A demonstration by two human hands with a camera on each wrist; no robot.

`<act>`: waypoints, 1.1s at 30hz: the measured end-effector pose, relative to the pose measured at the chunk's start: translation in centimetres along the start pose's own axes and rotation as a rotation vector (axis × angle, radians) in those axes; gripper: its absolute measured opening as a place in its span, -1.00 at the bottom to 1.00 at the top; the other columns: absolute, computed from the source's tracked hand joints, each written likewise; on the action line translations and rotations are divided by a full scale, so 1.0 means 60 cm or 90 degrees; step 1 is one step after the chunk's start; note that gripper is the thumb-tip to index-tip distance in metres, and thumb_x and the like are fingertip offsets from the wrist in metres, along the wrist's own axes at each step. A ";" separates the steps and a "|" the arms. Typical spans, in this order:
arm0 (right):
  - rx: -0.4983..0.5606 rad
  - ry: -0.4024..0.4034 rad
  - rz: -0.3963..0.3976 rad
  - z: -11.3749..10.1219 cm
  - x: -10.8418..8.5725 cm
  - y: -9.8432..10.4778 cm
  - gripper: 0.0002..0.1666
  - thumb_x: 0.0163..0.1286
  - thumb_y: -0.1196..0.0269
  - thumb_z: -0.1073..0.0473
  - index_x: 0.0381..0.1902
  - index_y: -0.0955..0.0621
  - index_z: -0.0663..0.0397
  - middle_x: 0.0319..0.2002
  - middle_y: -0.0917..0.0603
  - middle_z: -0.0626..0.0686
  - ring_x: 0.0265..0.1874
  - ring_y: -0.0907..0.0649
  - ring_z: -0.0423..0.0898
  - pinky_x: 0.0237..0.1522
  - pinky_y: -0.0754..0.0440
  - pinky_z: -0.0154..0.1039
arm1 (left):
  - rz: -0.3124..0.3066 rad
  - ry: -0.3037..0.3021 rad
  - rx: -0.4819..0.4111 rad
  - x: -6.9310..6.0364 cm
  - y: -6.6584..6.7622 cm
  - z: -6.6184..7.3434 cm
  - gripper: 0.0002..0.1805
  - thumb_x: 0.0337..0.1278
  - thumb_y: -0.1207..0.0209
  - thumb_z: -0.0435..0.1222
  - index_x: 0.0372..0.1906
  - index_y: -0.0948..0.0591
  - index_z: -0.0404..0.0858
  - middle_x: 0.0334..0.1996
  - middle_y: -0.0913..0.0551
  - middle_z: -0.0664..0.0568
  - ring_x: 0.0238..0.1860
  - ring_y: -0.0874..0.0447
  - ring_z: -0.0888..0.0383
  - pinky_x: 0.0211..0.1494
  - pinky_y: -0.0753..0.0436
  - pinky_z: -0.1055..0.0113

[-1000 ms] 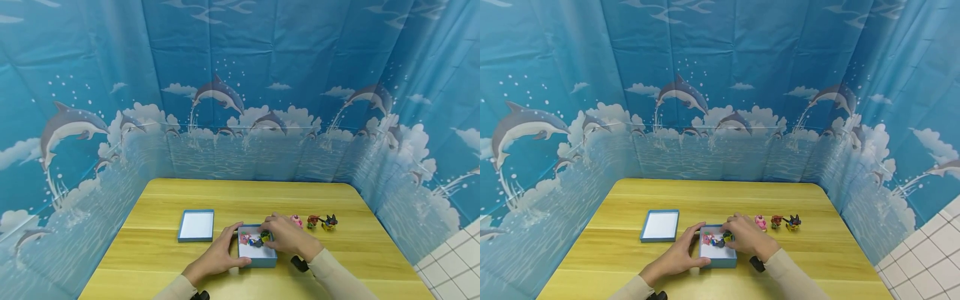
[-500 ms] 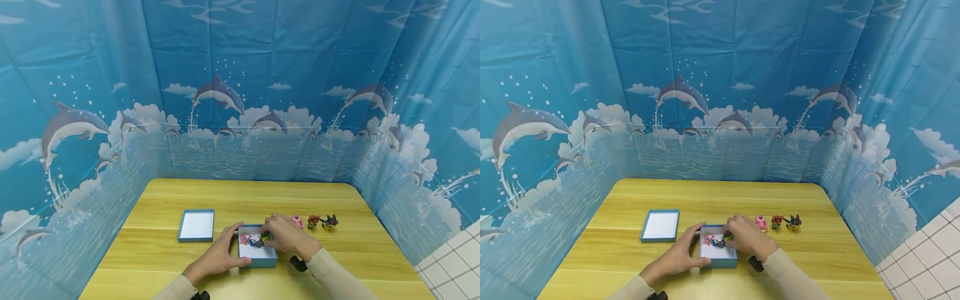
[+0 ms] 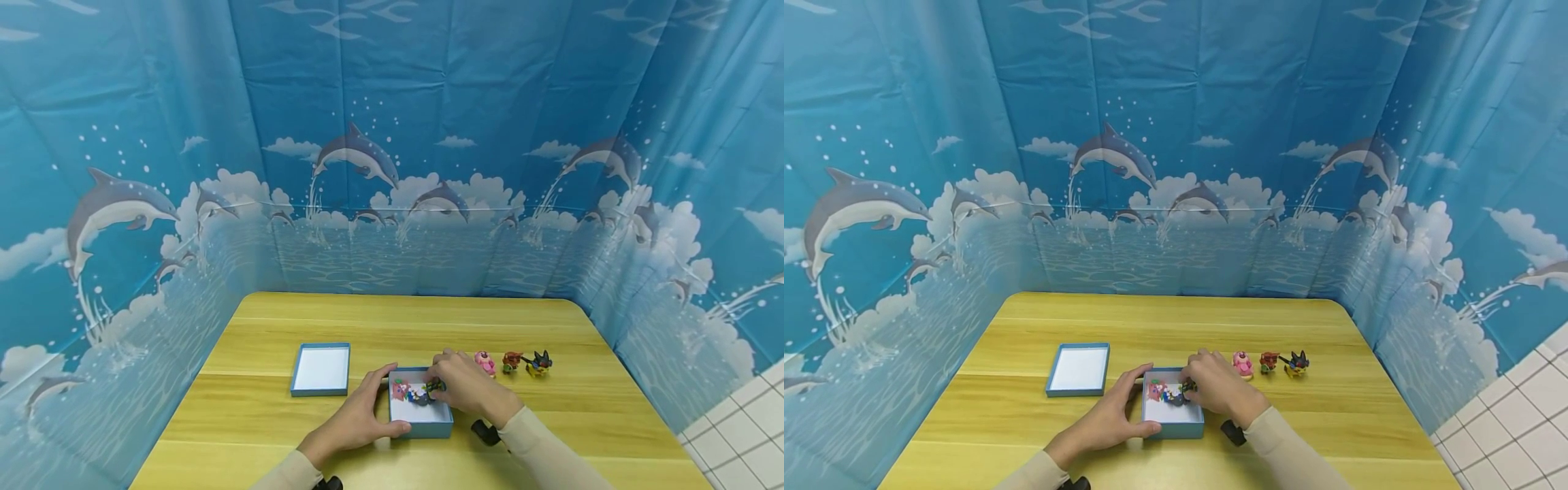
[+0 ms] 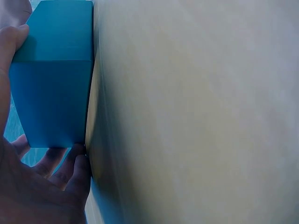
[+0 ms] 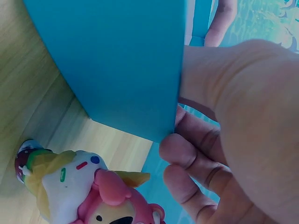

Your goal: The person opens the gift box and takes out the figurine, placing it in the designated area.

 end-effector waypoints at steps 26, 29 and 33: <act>0.046 -0.004 0.030 0.005 -0.008 0.005 -0.82 0.40 -0.71 0.21 -0.19 -0.90 -0.19 -0.16 -0.87 -0.20 -0.14 -0.62 -0.25 -0.02 -0.66 -0.10 | -0.001 0.006 -0.001 -0.002 0.000 0.002 0.29 0.36 -0.55 0.34 0.95 -0.10 0.08 0.81 -0.34 -0.06 0.75 -0.46 -0.13 0.74 -0.53 -0.33; 0.047 -0.004 0.034 0.004 -0.010 0.007 -0.81 0.41 -0.71 0.20 -0.19 -0.89 -0.23 -0.14 -0.86 -0.21 -0.11 -0.64 -0.23 -0.01 -0.65 -0.10 | -0.002 0.008 -0.003 -0.004 0.000 0.004 0.29 0.35 -0.55 0.36 0.94 -0.10 0.11 0.82 -0.33 -0.07 0.76 -0.46 -0.14 0.74 -0.53 -0.35; 0.041 -0.007 0.044 0.005 -0.011 0.012 -0.81 0.42 -0.70 0.18 -0.16 -0.90 -0.27 -0.11 -0.84 -0.22 -0.05 -0.69 -0.19 0.00 -0.64 -0.08 | 0.000 0.006 -0.001 -0.003 0.002 0.005 0.27 0.36 -0.55 0.35 0.94 -0.09 0.14 0.82 -0.33 -0.07 0.76 -0.46 -0.15 0.74 -0.53 -0.36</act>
Point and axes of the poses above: each hand's wrist, its own x-axis towards the middle knuckle, its own y-axis out of the back of the hand, z = x × y, the point moved 9 cm from there along x, towards the middle knuckle
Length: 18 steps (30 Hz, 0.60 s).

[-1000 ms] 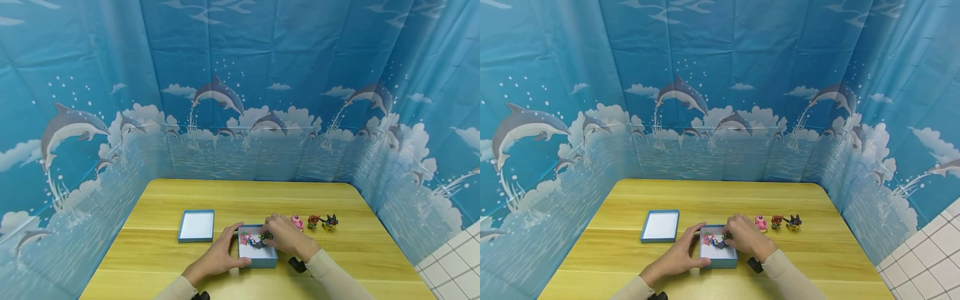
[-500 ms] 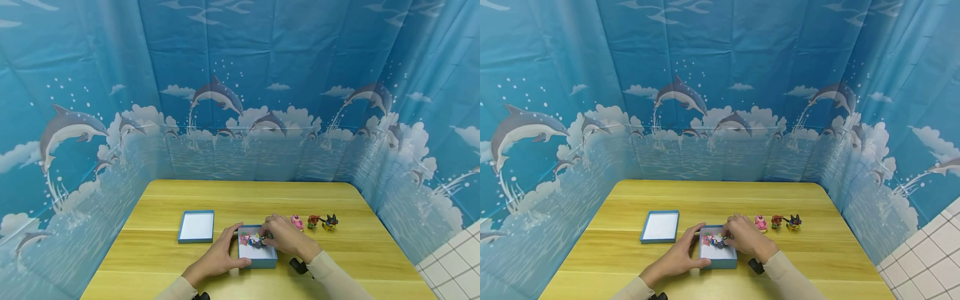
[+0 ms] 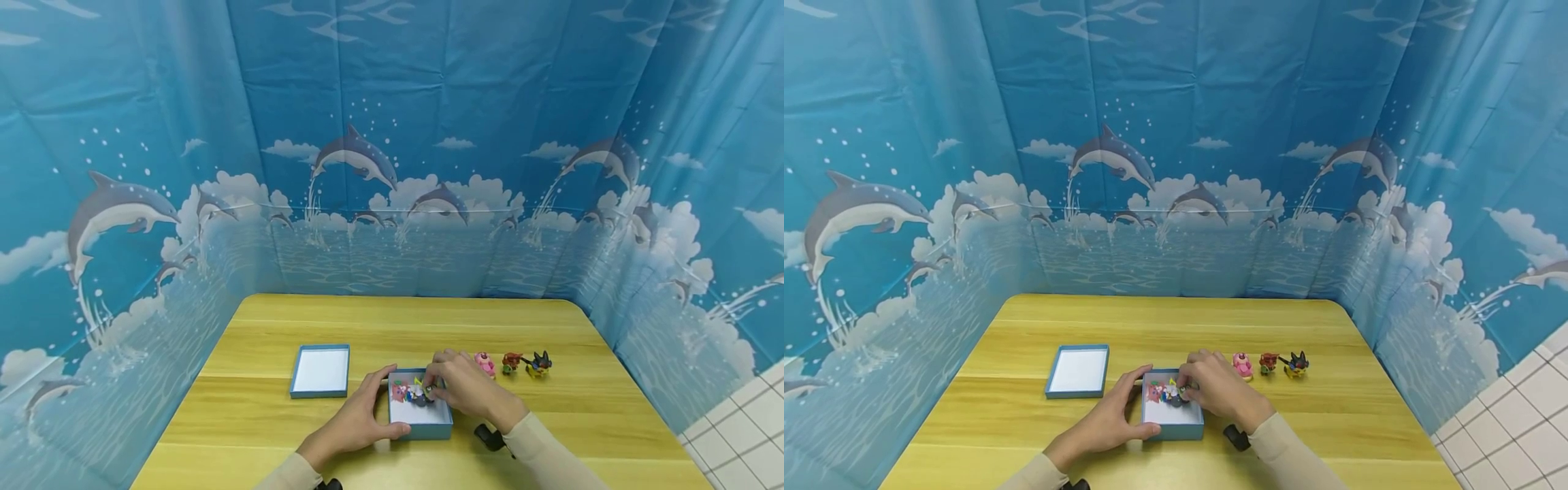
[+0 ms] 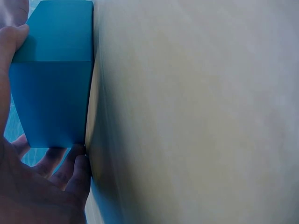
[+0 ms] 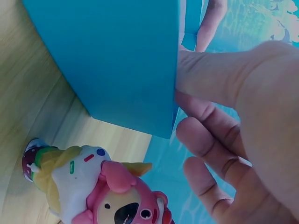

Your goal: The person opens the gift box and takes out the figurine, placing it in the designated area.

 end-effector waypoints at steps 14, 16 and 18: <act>0.004 0.024 0.028 -0.006 -0.005 0.009 -0.81 0.43 -0.70 0.18 -0.12 -0.91 -0.26 -0.01 -0.77 -0.14 -0.09 -0.78 -0.12 -0.05 -0.68 -0.06 | -0.004 0.002 -0.001 0.002 -0.001 -0.003 0.29 0.36 -0.52 0.38 0.95 -0.09 0.07 0.81 -0.33 -0.10 0.76 -0.45 -0.16 0.73 -0.52 -0.39; 0.005 0.023 0.030 -0.007 -0.005 0.011 -0.81 0.43 -0.70 0.17 -0.12 -0.91 -0.26 0.02 -0.77 -0.13 -0.07 -0.78 -0.13 -0.04 -0.69 -0.04 | -0.004 0.003 -0.001 0.002 -0.001 -0.003 0.29 0.36 -0.52 0.38 0.95 -0.09 0.07 0.82 -0.33 -0.10 0.77 -0.45 -0.16 0.73 -0.52 -0.40; 0.003 0.023 0.033 -0.007 -0.005 0.011 -0.80 0.43 -0.70 0.17 -0.12 -0.91 -0.27 0.06 -0.78 -0.12 -0.05 -0.78 -0.15 -0.02 -0.71 -0.01 | -0.004 0.003 0.000 0.002 -0.001 -0.003 0.29 0.37 -0.52 0.38 0.95 -0.08 0.08 0.82 -0.33 -0.11 0.77 -0.45 -0.16 0.73 -0.52 -0.40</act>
Point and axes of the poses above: each hand's wrist, its own x-axis towards the middle knuckle, its own y-axis out of the back of the hand, z = x × y, the point moved 9 cm from there along x, towards the middle knuckle
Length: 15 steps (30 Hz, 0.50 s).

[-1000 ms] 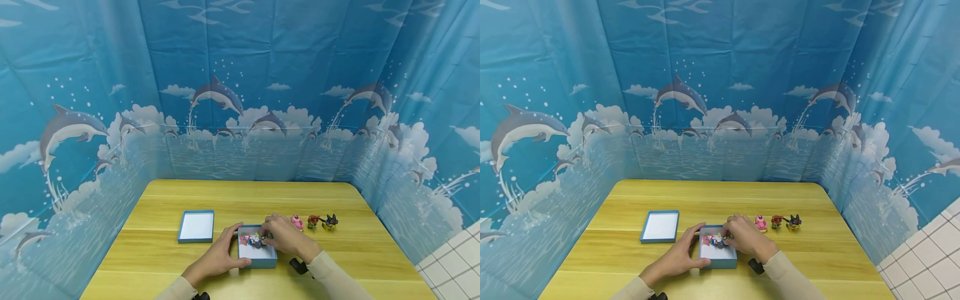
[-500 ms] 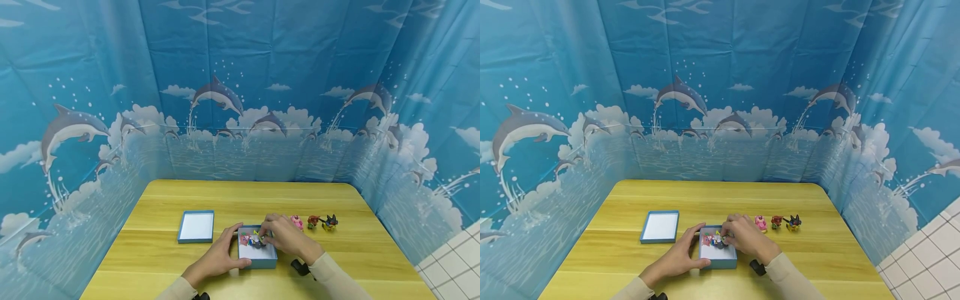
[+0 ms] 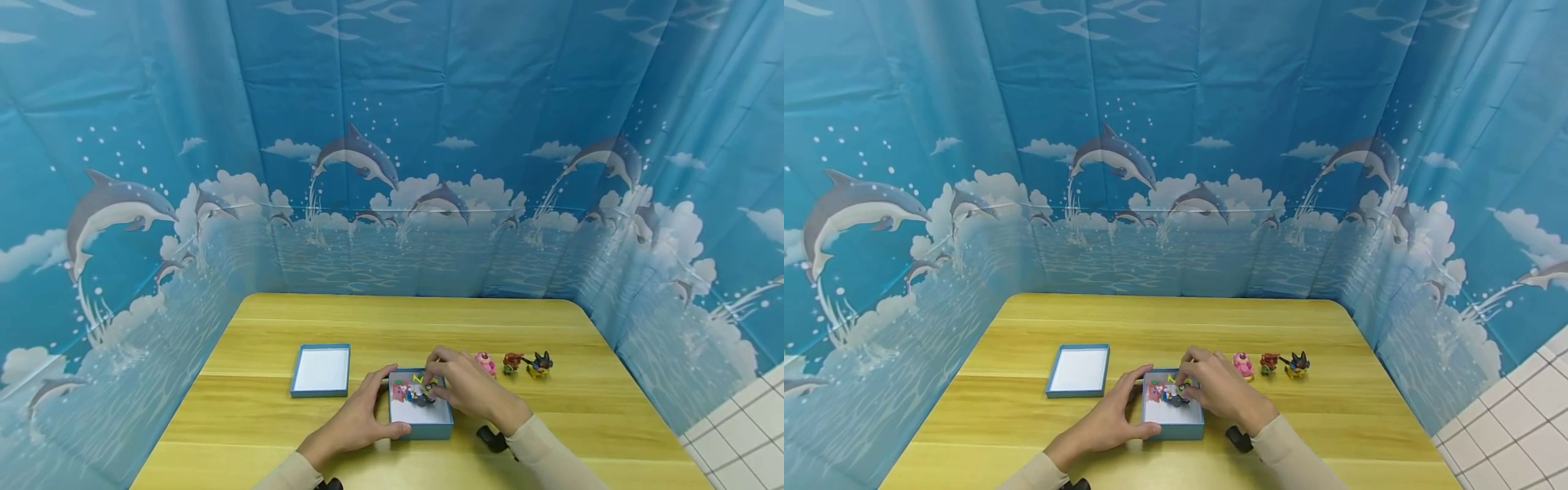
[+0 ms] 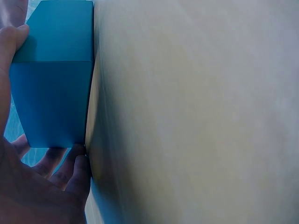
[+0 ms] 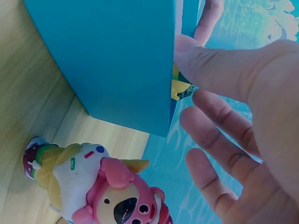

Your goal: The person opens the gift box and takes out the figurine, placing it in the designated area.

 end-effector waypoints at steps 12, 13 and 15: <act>0.081 -0.022 0.005 0.006 -0.003 -0.006 -0.85 0.52 -0.64 0.18 -0.07 -0.87 -0.18 0.19 -0.80 -0.01 -0.03 -0.84 0.01 0.01 -0.85 -0.07 | -0.001 -0.001 0.000 0.002 -0.003 -0.007 0.29 0.38 -0.52 0.37 0.95 -0.07 0.08 0.82 -0.31 -0.08 0.76 -0.44 -0.14 0.73 -0.53 -0.37; 0.088 -0.024 0.006 0.006 -0.003 -0.006 -0.85 0.52 -0.64 0.18 -0.07 -0.87 -0.18 0.19 -0.80 0.00 -0.02 -0.84 0.00 0.00 -0.85 -0.11 | 0.000 -0.003 0.001 0.002 -0.003 -0.006 0.29 0.38 -0.52 0.36 0.95 -0.08 0.07 0.82 -0.32 -0.08 0.76 -0.45 -0.14 0.73 -0.53 -0.37; 0.101 -0.026 0.007 0.006 -0.004 -0.006 -0.86 0.54 -0.62 0.18 -0.06 -0.86 -0.17 0.20 -0.80 0.01 -0.01 -0.85 -0.03 -0.02 -0.85 -0.15 | 0.002 -0.008 0.003 0.003 -0.002 -0.005 0.29 0.38 -0.52 0.36 0.95 -0.08 0.05 0.81 -0.33 -0.09 0.75 -0.46 -0.14 0.72 -0.54 -0.37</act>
Point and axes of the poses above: each hand's wrist, its own x-axis towards the middle knuckle, its own y-axis out of the back of the hand, z = x × y, the point moved 9 cm from there along x, towards the middle knuckle
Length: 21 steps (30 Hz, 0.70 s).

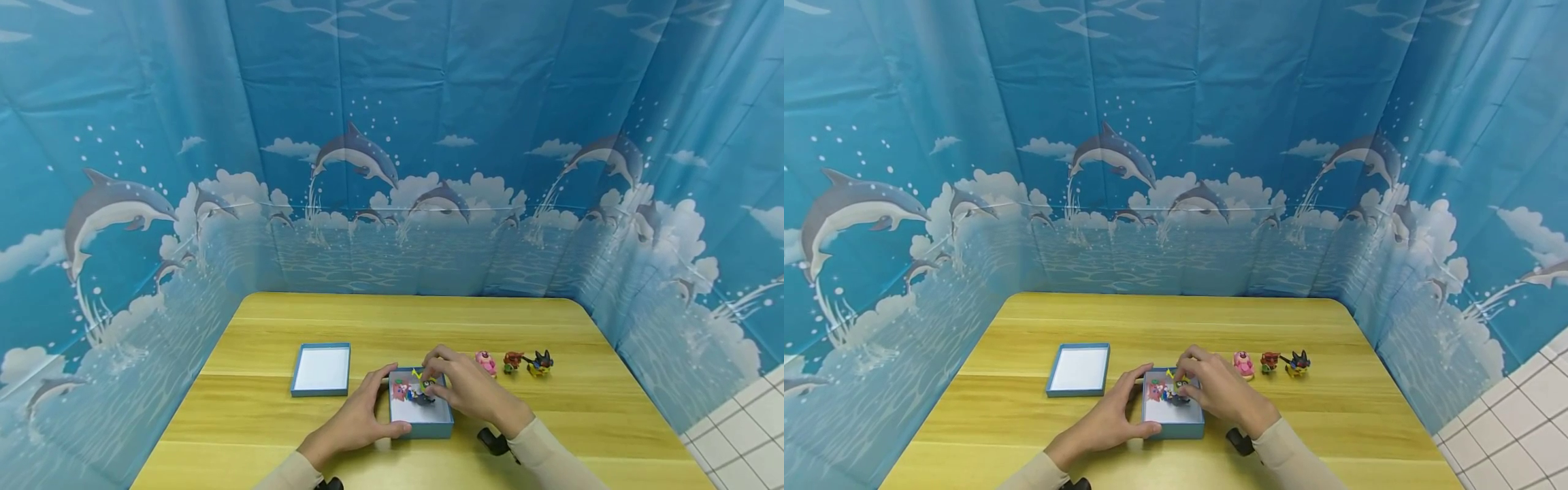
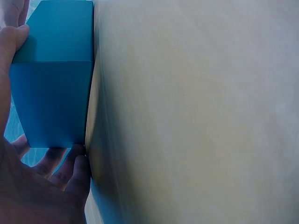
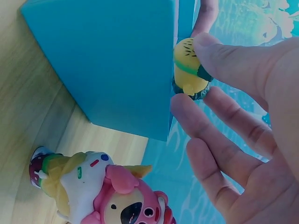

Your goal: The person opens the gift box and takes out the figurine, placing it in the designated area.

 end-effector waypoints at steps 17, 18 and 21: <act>0.020 0.033 0.038 -0.002 -0.007 0.010 -0.86 0.60 -0.57 0.17 0.01 -0.81 -0.09 0.25 -0.84 0.10 0.01 -0.88 -0.10 0.07 -0.92 0.00 | 0.004 -0.009 0.015 0.001 0.001 0.000 0.30 0.38 -0.52 0.36 0.95 -0.08 0.04 0.79 -0.36 -0.13 0.74 -0.48 -0.18 0.70 -0.56 -0.40; 0.021 0.035 0.042 -0.003 -0.008 0.011 -0.86 0.60 -0.57 0.18 0.01 -0.81 -0.09 0.25 -0.84 0.11 0.01 -0.88 -0.10 0.07 -0.93 0.01 | 0.004 -0.008 0.014 0.001 0.001 0.001 0.30 0.38 -0.52 0.36 0.95 -0.08 0.03 0.79 -0.35 -0.13 0.74 -0.48 -0.18 0.70 -0.55 -0.40; 0.020 0.043 0.053 -0.005 -0.009 0.013 -0.85 0.59 -0.58 0.19 0.01 -0.81 -0.08 0.26 -0.84 0.13 0.00 -0.88 -0.10 0.05 -0.93 0.03 | 0.004 -0.008 0.013 0.000 0.001 0.003 0.30 0.38 -0.53 0.35 0.95 -0.08 0.02 0.79 -0.36 -0.13 0.75 -0.47 -0.19 0.71 -0.54 -0.40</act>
Point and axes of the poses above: each hand's wrist, its own x-axis towards the middle knuckle, its own y-axis out of the back of the hand, z = x × y, the point moved 9 cm from there along x, towards the middle knuckle
